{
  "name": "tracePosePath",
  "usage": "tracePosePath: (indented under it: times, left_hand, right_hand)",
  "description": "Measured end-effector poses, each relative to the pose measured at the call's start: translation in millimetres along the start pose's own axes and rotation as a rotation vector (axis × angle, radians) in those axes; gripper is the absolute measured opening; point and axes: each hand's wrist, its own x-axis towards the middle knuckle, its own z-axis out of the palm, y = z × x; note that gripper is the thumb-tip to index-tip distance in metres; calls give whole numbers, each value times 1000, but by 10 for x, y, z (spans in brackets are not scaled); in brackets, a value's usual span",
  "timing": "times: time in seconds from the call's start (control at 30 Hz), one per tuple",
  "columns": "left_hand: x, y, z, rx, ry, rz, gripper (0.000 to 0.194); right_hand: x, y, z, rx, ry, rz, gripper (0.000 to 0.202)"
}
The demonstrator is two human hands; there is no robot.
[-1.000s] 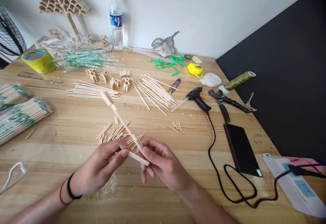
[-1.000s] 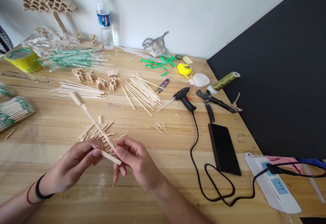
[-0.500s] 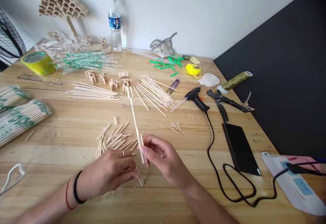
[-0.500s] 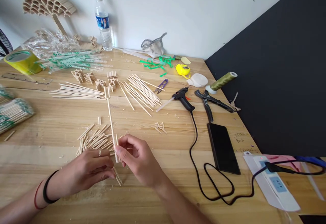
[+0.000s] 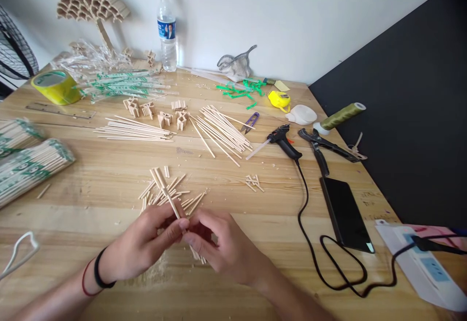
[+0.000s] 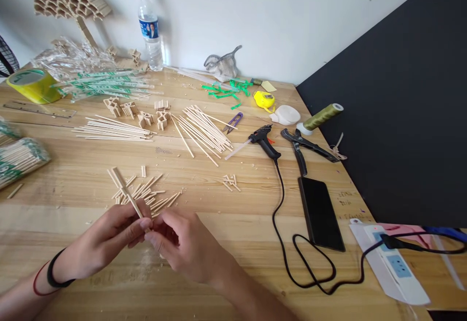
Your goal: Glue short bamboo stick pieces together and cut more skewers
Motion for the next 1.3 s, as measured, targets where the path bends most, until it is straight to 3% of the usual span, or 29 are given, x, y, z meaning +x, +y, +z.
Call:
tracePosePath:
  times: [0.13,0.3,0.7,0.93,1.1,1.3]
  left_hand:
    - [-9,75,28,57,-4,21,38]
    - [-48,73,75,99,86,42,36]
    - [-84,-68,202,-242,127,76,33]
    - [-87,-104,274,-275,160,140,32]
    - [-77,-115,275,-316,170,96,34]
    - [-71,-121,170,-431,85,13,29]
  right_hand:
    - [4,-34,-9,56,1,-8,22]
    - [-1,-82,11,162,44,12,30]
    - [11,-222,19,130,81,42,37]
    - [3,-241,15,137,82,48,36]
    - [-9,-197,-14,99,60,130,37]
    - [6,-76,-123,304,-87,154,43]
